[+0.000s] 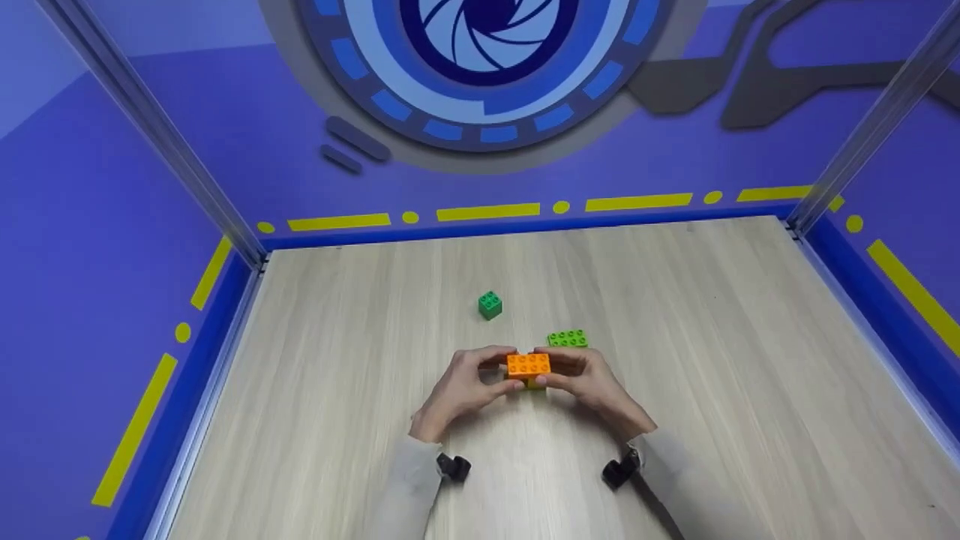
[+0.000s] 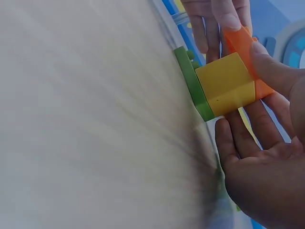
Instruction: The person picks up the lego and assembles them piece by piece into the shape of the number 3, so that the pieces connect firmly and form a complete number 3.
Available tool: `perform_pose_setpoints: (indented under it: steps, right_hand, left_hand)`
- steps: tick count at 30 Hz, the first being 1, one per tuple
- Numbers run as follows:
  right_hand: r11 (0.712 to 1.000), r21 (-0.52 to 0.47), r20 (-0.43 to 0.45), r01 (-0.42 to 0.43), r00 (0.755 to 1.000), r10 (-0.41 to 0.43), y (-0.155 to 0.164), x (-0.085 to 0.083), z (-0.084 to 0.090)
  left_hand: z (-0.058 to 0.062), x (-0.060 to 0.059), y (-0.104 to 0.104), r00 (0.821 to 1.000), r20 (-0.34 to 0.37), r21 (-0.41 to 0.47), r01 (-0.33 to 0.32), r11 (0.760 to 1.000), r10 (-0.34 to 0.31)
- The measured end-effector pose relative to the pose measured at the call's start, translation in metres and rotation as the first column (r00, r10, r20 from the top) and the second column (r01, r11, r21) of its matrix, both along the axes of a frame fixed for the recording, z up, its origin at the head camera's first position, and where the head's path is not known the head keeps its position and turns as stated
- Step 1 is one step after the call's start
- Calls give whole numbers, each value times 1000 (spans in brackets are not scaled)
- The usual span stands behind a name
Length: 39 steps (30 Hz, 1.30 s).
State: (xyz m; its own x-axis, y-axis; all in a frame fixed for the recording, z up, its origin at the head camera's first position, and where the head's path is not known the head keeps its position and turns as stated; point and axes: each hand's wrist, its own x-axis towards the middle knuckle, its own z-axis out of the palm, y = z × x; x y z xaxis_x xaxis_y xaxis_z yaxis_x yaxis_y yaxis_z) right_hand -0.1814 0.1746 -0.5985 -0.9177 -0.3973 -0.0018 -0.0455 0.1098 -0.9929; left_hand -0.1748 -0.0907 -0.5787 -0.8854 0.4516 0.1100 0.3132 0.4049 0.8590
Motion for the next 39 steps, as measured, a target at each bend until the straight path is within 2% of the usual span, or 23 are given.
perform_pose_setpoints:
  steps: [5,13,19,24,34,39]
  right_hand:
    - [998,-52,19,18,1000,-17,-3,0,-2]
    - [997,-74,54,34,998,-31,-3,1,-6]
    - [993,-99,78,59,996,-51,-2,3,-9]
    - [989,-124,101,75,993,-62,-4,2,-9]
    - [990,-119,126,76,990,-61,-6,4,-7]
    - [993,-93,119,67,991,-56,-5,7,-7]
  left_hand:
    - [1,-4,-5,999,-44,25,3,1000,-2]
    - [1,-12,-12,991,-116,-25,-65,998,62]
    - [7,-22,-12,979,-174,-80,-124,989,108]
    - [12,-30,-11,961,-223,-85,-185,979,162]
    - [20,-50,-13,938,-263,-93,-256,962,224]
    - [20,-59,-11,940,-248,-137,-273,952,234]
